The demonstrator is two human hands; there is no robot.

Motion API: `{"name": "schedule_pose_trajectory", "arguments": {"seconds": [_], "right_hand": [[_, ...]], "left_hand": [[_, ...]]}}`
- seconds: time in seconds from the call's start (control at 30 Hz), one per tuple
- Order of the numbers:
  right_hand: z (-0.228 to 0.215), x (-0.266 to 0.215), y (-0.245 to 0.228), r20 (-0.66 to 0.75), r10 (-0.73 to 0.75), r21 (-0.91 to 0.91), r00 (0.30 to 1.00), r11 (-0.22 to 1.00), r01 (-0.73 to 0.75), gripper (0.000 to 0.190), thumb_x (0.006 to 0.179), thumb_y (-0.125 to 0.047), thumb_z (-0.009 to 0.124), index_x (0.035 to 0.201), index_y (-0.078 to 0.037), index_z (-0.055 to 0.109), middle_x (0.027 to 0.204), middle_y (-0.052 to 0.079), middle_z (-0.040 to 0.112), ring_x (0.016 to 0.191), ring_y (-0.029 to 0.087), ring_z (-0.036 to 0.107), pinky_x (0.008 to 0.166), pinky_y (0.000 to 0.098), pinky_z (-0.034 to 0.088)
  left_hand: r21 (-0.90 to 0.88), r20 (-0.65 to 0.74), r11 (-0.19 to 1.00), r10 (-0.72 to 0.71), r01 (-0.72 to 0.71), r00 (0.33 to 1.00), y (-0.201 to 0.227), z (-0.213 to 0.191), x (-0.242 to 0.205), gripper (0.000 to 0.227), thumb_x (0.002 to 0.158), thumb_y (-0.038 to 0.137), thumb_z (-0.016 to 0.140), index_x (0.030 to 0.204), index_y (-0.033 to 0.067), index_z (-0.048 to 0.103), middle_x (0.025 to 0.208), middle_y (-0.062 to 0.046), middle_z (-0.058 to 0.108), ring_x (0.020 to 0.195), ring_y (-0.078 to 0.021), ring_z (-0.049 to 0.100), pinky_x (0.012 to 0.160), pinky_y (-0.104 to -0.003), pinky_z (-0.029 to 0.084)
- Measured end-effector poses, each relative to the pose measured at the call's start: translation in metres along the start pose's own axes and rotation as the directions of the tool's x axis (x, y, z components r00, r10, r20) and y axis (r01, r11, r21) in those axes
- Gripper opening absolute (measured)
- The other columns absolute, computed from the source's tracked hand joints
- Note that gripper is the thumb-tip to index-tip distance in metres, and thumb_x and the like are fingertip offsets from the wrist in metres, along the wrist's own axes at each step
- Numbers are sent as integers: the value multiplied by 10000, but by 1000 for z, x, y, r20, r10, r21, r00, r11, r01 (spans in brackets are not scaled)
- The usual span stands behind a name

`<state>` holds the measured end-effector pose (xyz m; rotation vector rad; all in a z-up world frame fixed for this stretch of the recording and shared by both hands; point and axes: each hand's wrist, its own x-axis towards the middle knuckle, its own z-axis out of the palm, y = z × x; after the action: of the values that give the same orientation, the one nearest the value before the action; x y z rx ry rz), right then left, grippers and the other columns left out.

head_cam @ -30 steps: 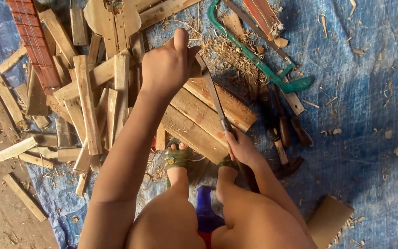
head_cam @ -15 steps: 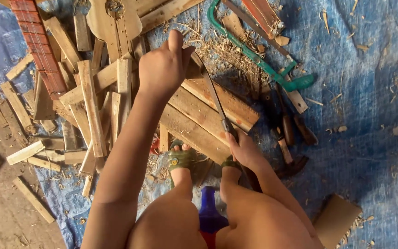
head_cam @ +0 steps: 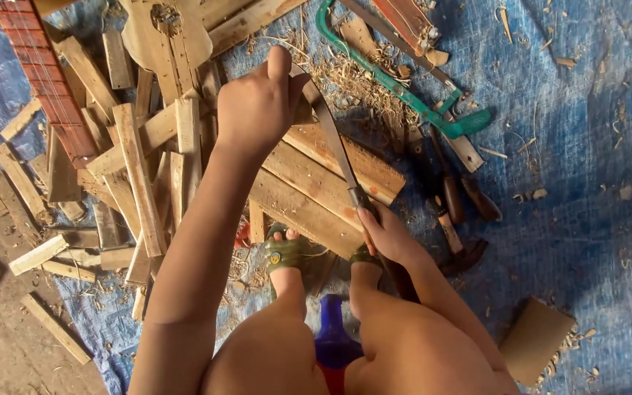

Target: Shaping and cutting wooden components for instrument making using a sickle and a hacksaw.

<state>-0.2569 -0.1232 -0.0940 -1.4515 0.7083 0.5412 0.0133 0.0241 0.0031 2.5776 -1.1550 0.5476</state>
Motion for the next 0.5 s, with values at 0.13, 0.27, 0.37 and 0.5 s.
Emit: {"name": "schedule_pose_trajectory", "arguments": {"seconds": [0.13,0.27,0.37,0.5], "right_hand": [[-8,15,22,67,53,35,996,998,-56,386,1054,-391,458,975,-24,546,602,79,557,418,173,480,453,337,427],[-12,12,15,134,-1,220,991,975,-29,339,1073,-321,437,1034,-9,564,623,97,565,402,179,475,424,335,414],[-13,-3,7,118,-23,203,993,979,-1,311,1079,-309,432,1053,-32,570,639,84,556,426,169,477,452,326,423],[-12,1,12,115,-49,164,992,986,30,343,1075,-335,417,1106,-25,561,621,70,545,429,164,479,462,327,423]], "left_hand": [[15,-20,1000,7,-7,1000,0,3,1,361,1079,361,672,949,91,471,591,37,590,353,-85,406,305,-248,263],[57,-6,998,20,-19,1000,-6,8,4,360,1094,401,629,985,98,471,590,40,586,349,-87,418,308,-244,276],[86,1,995,42,-42,999,-2,11,3,373,1100,436,619,1022,95,488,606,43,598,353,-76,415,306,-236,273],[60,56,996,55,-59,997,3,10,7,384,1094,408,613,1072,30,545,630,-5,630,362,-78,421,305,-234,301]]}}
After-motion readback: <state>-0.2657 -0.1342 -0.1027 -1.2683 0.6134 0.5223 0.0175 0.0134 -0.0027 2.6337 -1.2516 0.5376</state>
